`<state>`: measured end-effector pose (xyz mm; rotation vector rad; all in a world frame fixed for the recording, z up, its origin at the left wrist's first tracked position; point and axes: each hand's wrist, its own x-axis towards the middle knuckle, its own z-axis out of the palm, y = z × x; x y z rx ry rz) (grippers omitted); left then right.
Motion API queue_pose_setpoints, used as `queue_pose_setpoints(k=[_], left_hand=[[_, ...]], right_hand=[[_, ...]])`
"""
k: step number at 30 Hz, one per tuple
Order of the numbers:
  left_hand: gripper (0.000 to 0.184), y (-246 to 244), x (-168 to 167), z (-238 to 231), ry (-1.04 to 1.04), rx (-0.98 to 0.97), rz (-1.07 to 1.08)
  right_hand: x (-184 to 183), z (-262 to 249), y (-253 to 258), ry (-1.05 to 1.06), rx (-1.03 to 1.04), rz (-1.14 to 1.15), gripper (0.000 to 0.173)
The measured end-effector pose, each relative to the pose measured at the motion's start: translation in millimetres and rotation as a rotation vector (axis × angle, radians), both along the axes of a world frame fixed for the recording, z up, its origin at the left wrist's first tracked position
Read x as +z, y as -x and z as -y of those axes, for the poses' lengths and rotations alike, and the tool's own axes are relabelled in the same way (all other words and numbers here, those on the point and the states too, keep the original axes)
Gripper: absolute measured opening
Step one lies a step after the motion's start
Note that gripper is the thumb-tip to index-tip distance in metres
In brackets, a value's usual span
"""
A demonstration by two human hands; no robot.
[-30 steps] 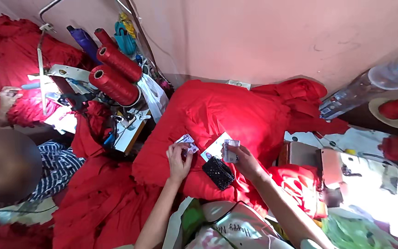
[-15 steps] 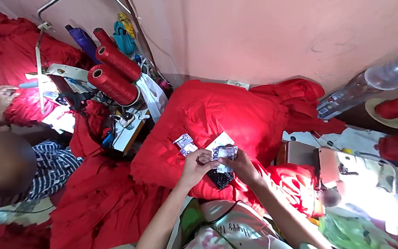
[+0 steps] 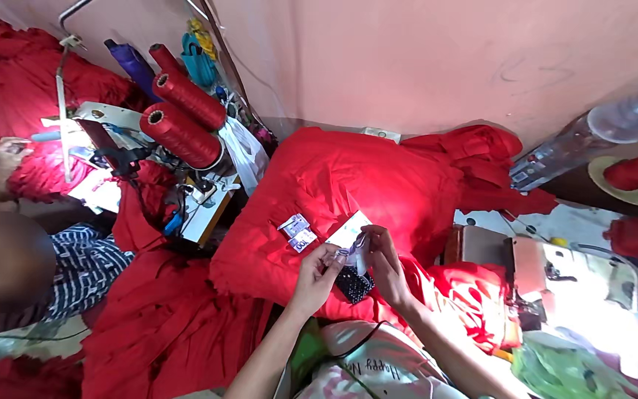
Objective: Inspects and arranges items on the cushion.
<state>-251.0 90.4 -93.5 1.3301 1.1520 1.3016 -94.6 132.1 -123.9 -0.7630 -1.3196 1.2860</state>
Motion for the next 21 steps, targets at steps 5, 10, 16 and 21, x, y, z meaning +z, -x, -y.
queue_pose_setpoints(k=[5,10,16,21], left_hand=[[0.013,-10.5,1.2,6.5,-0.075,0.014,-0.017],[0.014,-10.3,4.6,9.3,-0.151,0.063,-0.069],[0.015,14.7,7.8,12.6,-0.200,0.353,-0.146],[0.016,44.8,-9.0,14.7,-0.175,0.502,-0.247]], right_hand=[[7.2,6.6,-3.4,-0.014,0.149,0.076,0.069],[5.2,5.4,-2.9,-0.095,0.030,0.109,0.066],[10.9,3.4,-22.7,0.124,-0.050,0.114,0.027],[10.6,10.6,-20.0,0.215,0.021,0.175,0.025]])
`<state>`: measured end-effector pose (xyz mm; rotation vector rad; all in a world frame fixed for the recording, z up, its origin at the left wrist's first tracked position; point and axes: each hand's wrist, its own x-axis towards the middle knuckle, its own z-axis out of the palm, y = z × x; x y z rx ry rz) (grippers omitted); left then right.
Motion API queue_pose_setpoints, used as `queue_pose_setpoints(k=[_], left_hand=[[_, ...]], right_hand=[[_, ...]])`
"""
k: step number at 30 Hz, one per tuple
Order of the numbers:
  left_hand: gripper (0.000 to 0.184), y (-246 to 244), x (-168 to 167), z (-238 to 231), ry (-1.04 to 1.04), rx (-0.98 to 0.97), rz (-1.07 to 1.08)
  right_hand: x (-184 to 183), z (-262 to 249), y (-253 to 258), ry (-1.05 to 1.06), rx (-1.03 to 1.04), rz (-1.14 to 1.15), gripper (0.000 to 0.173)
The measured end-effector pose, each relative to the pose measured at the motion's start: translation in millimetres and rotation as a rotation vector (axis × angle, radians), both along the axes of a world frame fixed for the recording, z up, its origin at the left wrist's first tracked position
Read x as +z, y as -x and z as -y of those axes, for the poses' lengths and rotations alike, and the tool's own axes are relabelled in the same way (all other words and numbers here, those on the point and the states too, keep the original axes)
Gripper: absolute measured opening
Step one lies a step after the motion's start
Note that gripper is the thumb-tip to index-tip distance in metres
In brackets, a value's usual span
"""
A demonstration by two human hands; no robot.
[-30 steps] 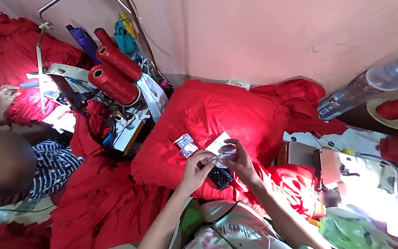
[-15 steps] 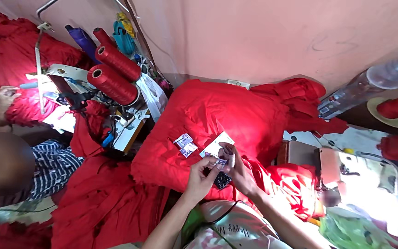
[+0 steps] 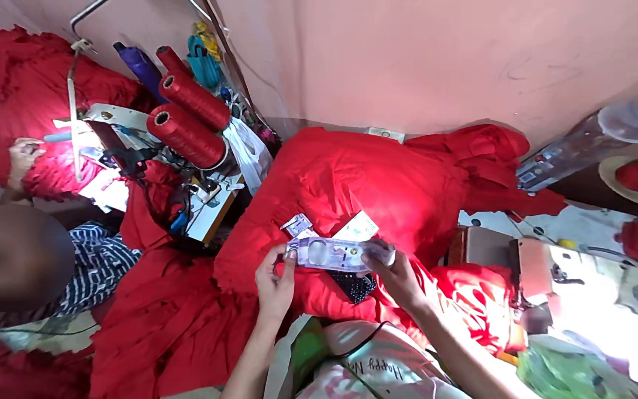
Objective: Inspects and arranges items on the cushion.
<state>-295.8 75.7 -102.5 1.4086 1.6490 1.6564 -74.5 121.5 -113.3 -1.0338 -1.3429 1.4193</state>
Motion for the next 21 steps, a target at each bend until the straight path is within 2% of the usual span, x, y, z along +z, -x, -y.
queue_pose_setpoints(k=[4,7,12,16,19,21], left_hand=[[0.021,28.4,-17.1,-1.2,0.038,0.078,-0.055],[0.024,54.8,-12.5,-15.5,0.107,-0.069,-0.119],[0.028,64.0,-15.2,-66.1,0.317,-0.201,-0.451],[0.033,58.6,-32.1,-96.3,0.527,-0.228,-0.671],[0.041,52.9,-39.7,-95.1,0.482,-0.177,-0.613],[0.044,49.2,-44.5,-88.1,0.382,-0.125,-0.573]], right_hand=[[-9.0,3.4,5.9,0.007,0.022,0.060,0.024],[-12.0,-2.4,-2.1,0.093,-0.018,0.038,0.025],[-6.1,-5.1,-12.8,0.126,-0.056,-0.016,0.026],[-14.9,-5.3,-24.3,0.097,-0.086,-0.017,0.035],[-20.9,-4.2,-37.7,0.144,-0.103,-0.024,0.040],[-21.9,-2.8,-42.2,0.227,-0.128,-0.089,0.035]])
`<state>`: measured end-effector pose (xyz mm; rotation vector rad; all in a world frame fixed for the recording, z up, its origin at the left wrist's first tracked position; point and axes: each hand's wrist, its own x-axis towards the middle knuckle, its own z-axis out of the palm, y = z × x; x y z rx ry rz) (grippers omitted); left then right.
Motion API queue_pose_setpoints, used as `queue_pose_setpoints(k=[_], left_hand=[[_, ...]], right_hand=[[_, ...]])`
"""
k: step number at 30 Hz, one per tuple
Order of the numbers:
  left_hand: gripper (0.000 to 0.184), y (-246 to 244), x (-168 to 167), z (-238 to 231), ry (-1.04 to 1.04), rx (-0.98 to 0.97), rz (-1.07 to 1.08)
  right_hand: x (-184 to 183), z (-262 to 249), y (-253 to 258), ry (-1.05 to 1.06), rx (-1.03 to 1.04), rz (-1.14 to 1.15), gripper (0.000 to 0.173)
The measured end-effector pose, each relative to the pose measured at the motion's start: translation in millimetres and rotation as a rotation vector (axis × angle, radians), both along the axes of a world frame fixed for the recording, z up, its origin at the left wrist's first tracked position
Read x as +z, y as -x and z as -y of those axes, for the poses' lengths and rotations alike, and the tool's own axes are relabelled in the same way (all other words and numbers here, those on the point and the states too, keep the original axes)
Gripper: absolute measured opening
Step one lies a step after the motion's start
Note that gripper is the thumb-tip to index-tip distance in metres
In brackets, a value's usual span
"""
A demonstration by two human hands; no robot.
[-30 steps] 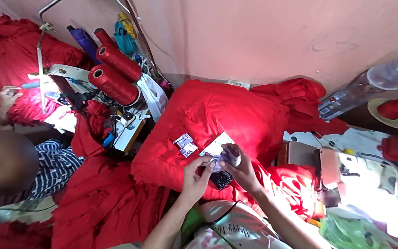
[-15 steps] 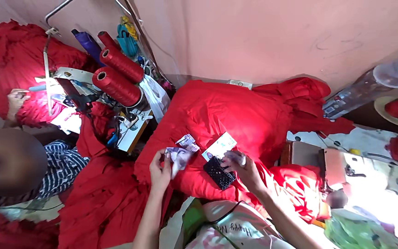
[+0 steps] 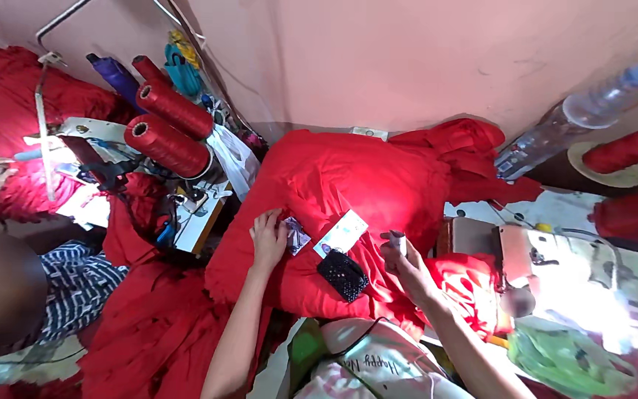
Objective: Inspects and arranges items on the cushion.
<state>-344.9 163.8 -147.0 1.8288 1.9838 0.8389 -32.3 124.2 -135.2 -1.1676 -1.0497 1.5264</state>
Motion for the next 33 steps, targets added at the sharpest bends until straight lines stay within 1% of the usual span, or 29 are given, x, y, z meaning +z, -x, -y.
queue_pose_setpoints(k=[2,3,4,5,7,11,13,14,16,18,19,20,22,23,24,26,27,28,30,32,33], left_hand=[[0.049,-3.5,-4.6,6.8,-0.103,0.027,0.005],[0.051,-5.1,-6.3,10.0,-0.135,0.031,-0.006],[0.052,-6.4,-8.0,12.9,-0.159,0.028,-0.024],[0.054,-6.7,-10.3,15.1,-0.172,0.020,-0.039],[0.055,-4.3,-18.6,16.7,-0.192,0.005,-0.044],[0.062,-1.0,-26.9,17.6,-0.204,-0.013,-0.023],[0.062,-2.3,-33.3,19.3,-0.238,-0.008,-0.018],[0.061,-4.2,-35.8,21.3,-0.277,0.002,-0.020],[0.056,-15.3,-34.0,26.2,-0.387,0.002,-0.027],[0.043,-37.9,-23.1,35.7,-0.417,-0.114,0.011],[0.039,-51.3,-18.4,41.4,-0.367,-0.220,0.042],[0.038,-64.4,-14.7,47.1,-0.262,-0.329,0.054],[0.044,-83.2,-6.0,55.7,0.054,-0.493,-0.033],[0.044,-87.6,-5.0,58.1,0.136,-0.511,-0.075],[0.042,-88.9,-5.4,60.2,0.142,-0.489,-0.103],[0.037,-85.0,-3.9,65.2,0.035,-0.415,-0.120],[0.035,-81.5,-2.0,69.1,-0.011,-0.392,-0.121],[0.033,-77.6,-0.1,73.6,-0.021,-0.381,-0.123],[0.027,-69.4,4.8,79.4,0.062,-0.382,-0.116],[0.020,-65.3,14.5,78.4,0.234,-0.408,-0.127],[0.019,-66.6,20.4,76.1,0.323,-0.425,-0.145]], right_hand=[[2.3,-1.9,0.4,0.149,-0.045,-0.063,0.027],[3.1,-3.0,1.1,0.215,-0.077,-0.105,0.033],[2.1,-3.1,1.0,0.246,-0.100,-0.146,0.040],[0.7,-2.5,0.8,0.249,-0.111,-0.170,0.043],[-2.0,0.2,1.3,0.220,-0.115,-0.180,0.040],[0.6,-0.3,4.4,0.150,-0.094,-0.086,0.023],[-0.7,-0.7,3.8,0.106,-0.080,-0.060,0.019],[-2.5,-0.6,2.9,0.078,-0.068,-0.055,0.020],[-7.2,-0.4,0.6,-0.002,-0.036,-0.019,0.023],[-9.2,1.5,-2.4,-0.080,0.015,0.093,0.026],[-9.4,2.6,-4.0,-0.096,0.043,0.172,0.029],[-8.5,3.9,-4.9,-0.100,0.073,0.249,0.030],[-4.4,8.6,-5.3,-0.113,0.158,0.340,0.031],[-3.7,11.8,-5.8,-0.152,0.217,0.367,0.030],[-3.2,15.5,-6.5,-0.212,0.291,0.397,0.029],[-6.6,24.9,-5.5,-0.351,0.452,0.426,0.026],[-12.8,30.5,-3.4,-0.412,0.523,0.424,0.021],[-18.8,35.9,-1.0,-0.459,0.583,0.421,0.018],[-25.3,42.2,4.1,-0.547,0.662,0.461,0.014],[-28.0,44.8,8.8,-0.638,0.679,0.525,0.014],[-27.5,45.4,10.0,-0.675,0.684,0.554,0.014]])
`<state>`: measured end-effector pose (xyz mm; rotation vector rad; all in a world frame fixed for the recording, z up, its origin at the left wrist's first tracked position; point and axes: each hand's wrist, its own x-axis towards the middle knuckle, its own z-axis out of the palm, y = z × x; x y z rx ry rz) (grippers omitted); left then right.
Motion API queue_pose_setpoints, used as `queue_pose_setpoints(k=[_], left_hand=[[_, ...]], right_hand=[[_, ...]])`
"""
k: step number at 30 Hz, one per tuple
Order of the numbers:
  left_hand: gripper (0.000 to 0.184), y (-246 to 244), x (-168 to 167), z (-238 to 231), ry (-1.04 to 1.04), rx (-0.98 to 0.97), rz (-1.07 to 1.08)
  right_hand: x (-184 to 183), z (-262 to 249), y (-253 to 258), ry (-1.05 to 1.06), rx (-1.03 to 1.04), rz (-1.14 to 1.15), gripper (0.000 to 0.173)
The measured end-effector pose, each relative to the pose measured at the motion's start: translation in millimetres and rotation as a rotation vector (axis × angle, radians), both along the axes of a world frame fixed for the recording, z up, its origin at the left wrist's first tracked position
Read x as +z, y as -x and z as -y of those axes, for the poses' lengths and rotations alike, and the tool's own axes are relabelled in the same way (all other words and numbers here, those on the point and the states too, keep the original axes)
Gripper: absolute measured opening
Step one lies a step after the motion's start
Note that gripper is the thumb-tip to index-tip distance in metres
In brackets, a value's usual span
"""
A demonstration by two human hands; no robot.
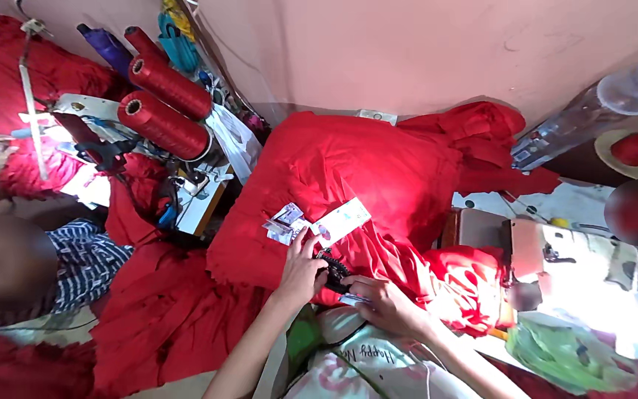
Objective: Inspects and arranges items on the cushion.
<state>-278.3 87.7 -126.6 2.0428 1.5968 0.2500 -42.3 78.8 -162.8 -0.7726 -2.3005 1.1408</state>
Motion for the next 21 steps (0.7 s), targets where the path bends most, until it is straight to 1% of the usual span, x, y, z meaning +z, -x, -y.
queue_pose_setpoints(k=[2,6,10,13,18,19,21], left_hand=[[0.018,-8.4,7.8,-4.5,0.087,-0.026,-0.066],[0.023,-27.4,13.7,-11.8,0.157,-0.121,-0.260],[0.024,-34.4,11.8,-20.2,0.209,-0.183,-0.336],[0.023,-33.7,5.5,-21.1,0.183,-0.241,-0.307],[0.019,-20.4,2.7,-16.9,0.032,-0.331,-0.218],[0.016,-17.3,4.1,-15.2,-0.008,-0.335,-0.176],[0.010,-9.6,8.1,-11.0,-0.121,-0.297,-0.024]], right_hand=[[3.1,0.1,0.9,-0.042,0.032,0.040,0.015],[4.8,2.2,0.1,-0.079,0.074,0.058,0.017],[3.9,3.7,0.7,-0.087,0.070,0.062,0.016],[3.7,3.6,0.5,-0.094,0.075,0.063,0.019],[2.0,4.1,1.5,-0.131,0.062,0.041,0.020],[1.7,4.0,1.6,-0.133,0.058,0.047,0.018],[2.5,3.9,1.2,-0.121,0.050,0.062,0.017]])
